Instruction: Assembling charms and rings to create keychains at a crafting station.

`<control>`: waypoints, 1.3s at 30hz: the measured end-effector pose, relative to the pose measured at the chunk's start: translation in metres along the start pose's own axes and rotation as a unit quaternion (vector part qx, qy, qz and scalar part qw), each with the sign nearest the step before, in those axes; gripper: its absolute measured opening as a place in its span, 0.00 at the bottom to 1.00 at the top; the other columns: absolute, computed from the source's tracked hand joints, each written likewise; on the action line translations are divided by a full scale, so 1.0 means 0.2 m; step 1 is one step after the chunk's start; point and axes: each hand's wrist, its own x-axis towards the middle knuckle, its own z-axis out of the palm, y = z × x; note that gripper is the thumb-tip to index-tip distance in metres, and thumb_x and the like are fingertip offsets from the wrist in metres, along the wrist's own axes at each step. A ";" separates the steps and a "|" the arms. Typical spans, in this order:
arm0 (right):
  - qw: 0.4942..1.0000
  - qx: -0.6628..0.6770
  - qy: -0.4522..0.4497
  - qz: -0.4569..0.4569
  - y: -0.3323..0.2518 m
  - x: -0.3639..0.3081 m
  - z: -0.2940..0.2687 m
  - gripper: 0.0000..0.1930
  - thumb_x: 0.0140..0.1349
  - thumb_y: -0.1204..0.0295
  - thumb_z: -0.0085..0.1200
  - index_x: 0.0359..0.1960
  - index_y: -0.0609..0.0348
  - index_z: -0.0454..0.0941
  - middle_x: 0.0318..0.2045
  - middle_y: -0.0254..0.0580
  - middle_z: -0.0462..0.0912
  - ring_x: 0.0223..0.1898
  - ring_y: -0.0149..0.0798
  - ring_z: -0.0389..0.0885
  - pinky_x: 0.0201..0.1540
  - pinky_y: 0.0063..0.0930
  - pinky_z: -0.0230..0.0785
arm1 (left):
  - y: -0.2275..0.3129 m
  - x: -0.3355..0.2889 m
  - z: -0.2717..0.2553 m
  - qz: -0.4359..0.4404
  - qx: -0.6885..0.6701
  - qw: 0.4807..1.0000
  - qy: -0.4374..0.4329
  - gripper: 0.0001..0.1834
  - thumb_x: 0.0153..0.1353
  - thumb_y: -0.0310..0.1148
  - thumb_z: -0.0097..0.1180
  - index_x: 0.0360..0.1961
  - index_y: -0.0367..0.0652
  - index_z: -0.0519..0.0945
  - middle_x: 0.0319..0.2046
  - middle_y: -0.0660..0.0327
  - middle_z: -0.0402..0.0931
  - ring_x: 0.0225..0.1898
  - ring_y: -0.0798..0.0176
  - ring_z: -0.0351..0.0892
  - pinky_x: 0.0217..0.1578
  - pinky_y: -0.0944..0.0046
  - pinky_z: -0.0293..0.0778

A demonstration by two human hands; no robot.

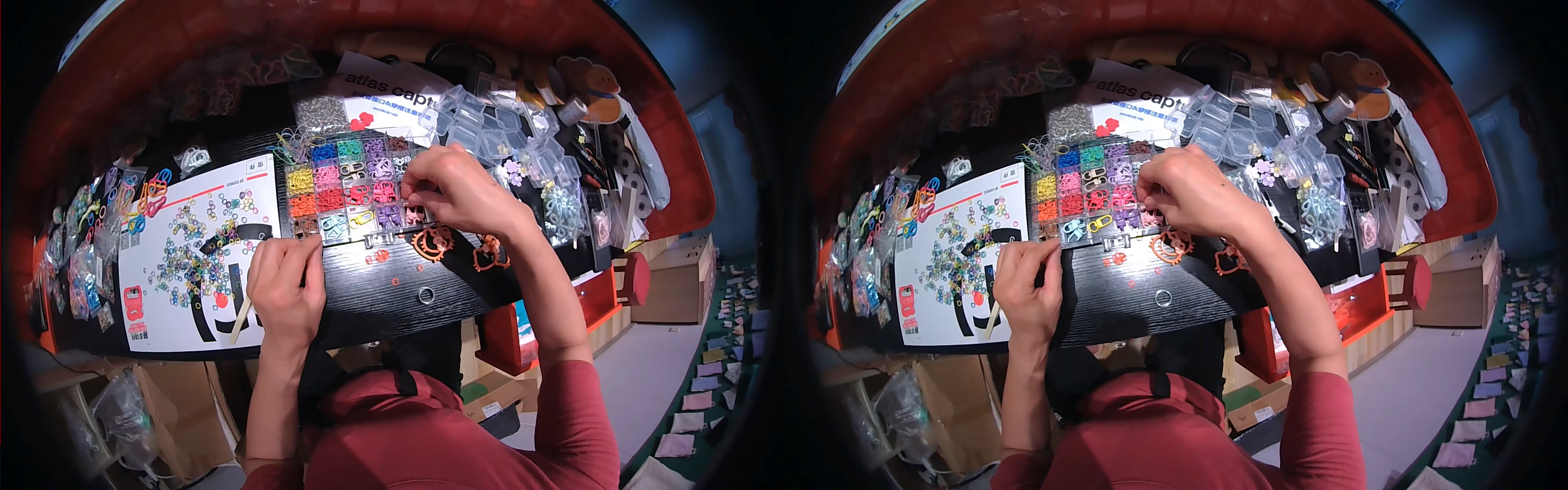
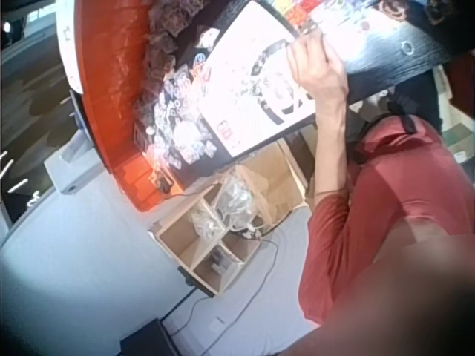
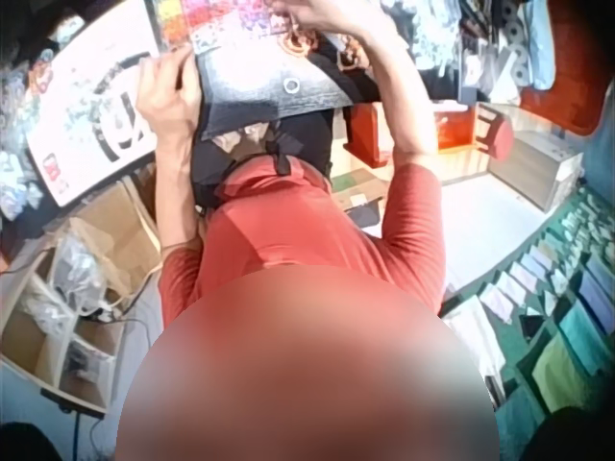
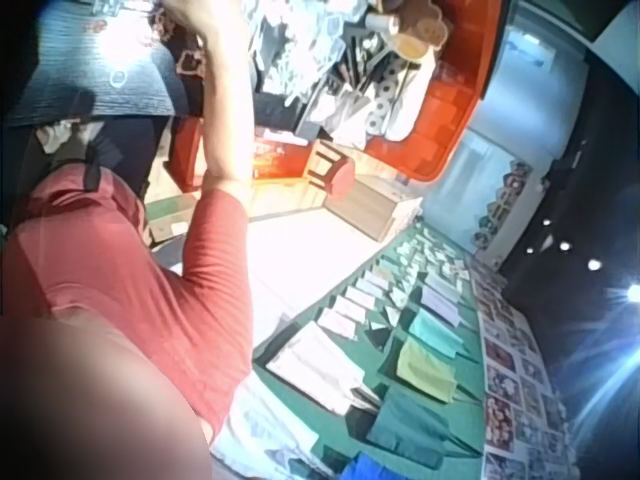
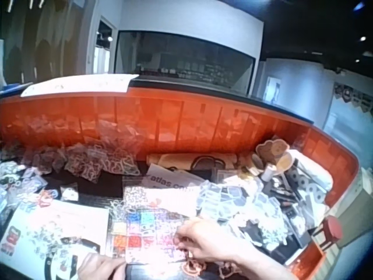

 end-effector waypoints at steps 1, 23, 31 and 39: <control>1.000 0.000 0.000 0.000 0.01 -0.01 0.01 0.03 0.54 0.78 0.63 0.31 0.59 0.82 0.28 0.44 0.83 0.41 0.49 0.81 0.52 0.43 0.67 | 0.00 0.00 0.00 0.000 0.000 1.000 0.000 0.09 0.52 0.16 0.67 0.35 0.37 0.85 0.28 0.56 0.77 0.30 0.54 0.78 0.32 0.58 0.73; 0.968 -0.002 0.230 0.096 -0.23 -0.54 0.19 0.09 0.56 0.75 0.67 0.38 0.58 0.84 0.31 0.43 0.81 0.36 0.48 0.80 0.41 0.40 0.70 | -0.02 -0.01 0.01 0.030 0.037 0.999 0.016 0.10 0.56 0.16 0.66 0.40 0.37 0.86 0.31 0.58 0.78 0.29 0.64 0.79 0.32 0.66 0.76; 0.962 -0.120 0.240 0.048 -0.23 -0.54 0.31 0.06 0.56 0.74 0.66 0.32 0.57 0.81 0.31 0.41 0.78 0.37 0.46 0.77 0.43 0.40 0.64 | 0.03 -0.02 0.00 0.111 -0.001 0.994 0.000 0.10 0.51 0.19 0.69 0.35 0.40 0.86 0.30 0.59 0.79 0.31 0.56 0.79 0.33 0.59 0.74; 0.946 -0.132 0.278 0.103 -0.27 -0.53 0.28 0.05 0.55 0.75 0.66 0.34 0.57 0.84 0.31 0.42 0.79 0.38 0.47 0.78 0.44 0.40 0.65 | 0.19 -0.07 0.03 0.080 0.003 0.988 -0.132 0.18 0.51 0.31 0.75 0.43 0.37 0.84 0.38 0.54 0.80 0.41 0.49 0.80 0.42 0.55 0.76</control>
